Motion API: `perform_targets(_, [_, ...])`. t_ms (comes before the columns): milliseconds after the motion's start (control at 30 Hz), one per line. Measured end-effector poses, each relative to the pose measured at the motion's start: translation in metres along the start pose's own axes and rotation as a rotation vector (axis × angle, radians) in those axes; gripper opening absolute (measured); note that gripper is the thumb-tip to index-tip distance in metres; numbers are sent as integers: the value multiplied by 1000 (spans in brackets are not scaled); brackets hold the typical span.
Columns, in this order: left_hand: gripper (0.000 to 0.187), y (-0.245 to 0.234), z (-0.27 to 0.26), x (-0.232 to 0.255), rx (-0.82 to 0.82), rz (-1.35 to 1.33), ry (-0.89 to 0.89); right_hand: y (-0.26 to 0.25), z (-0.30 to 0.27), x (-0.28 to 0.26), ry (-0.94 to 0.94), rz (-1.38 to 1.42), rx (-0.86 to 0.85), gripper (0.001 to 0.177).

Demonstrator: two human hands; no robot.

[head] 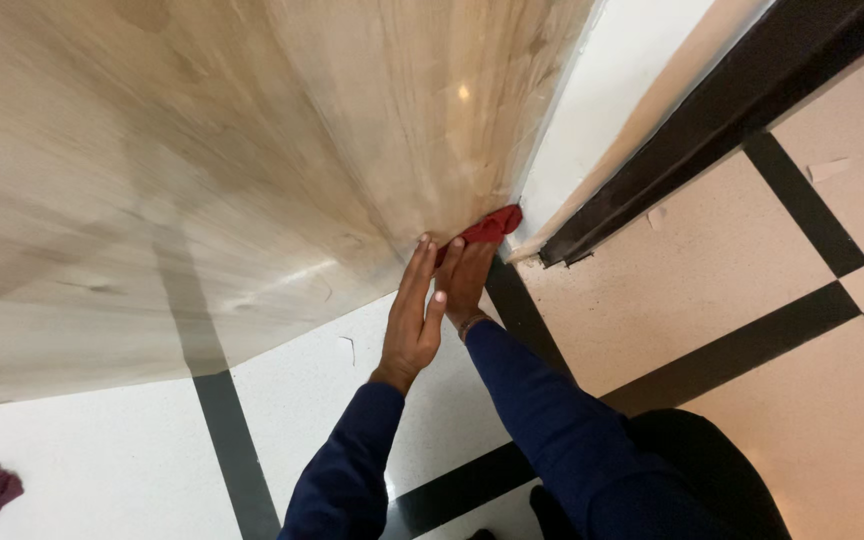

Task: The person wipes a light-colored wooden door with a red cloth. They spray the cloth with a cleaning solution from a spray bottle and continue wiping the door surface and edges.

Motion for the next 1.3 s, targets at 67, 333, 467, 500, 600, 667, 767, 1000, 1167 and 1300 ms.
perform_targets(67, [57, 1, -2, -4, -2, 11, 1, -13, 1, -24, -65, 39, 52, 65])
perform_targets(333, [58, 7, -10, -25, -31, -16, -133, -19, 2, -36, -51, 126, 71, 72])
perform_targets(467, [58, 13, -12, -39, -50, -71, -221, -10, -1, -17, -10, 89, 37, 74])
perform_targets(500, [58, 15, -13, -42, -56, -79, -241, -8, -2, -14, 7, 68, 28, 74])
perform_targets(600, [58, 20, -14, -52, -73, -91, -310, -9, -3, -16, 30, 124, 17, 74])
perform_targets(667, [58, 22, -15, -56, -77, -116, -327, -11, -4, -18, 61, 139, 2, 75])
perform_targets(767, [59, 25, -17, -62, -81, -146, -357, -12, -6, -20, 61, 144, 6, 75])
perform_targets(1000, [60, 30, -14, -69, -87, -150, -419, -14, -9, -24, 125, 193, -30, 75])
perform_targets(1167, [59, 26, -14, -66, -65, -151, -416, -19, -11, -34, 59, 197, -59, 69])
perform_targets(1300, [58, 22, -15, -65, -42, -185, -388, -17, -14, -24, 57, 132, -57, 69])
Point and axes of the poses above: each hand's wrist, its own z-axis towards the middle knuckle, its own y-axis out of the palm, x = y × z, the point moved 6 cm from there along z, towards the middle knuckle, and after that the axes turned 1 degree about -x, right-handed, at the moved point
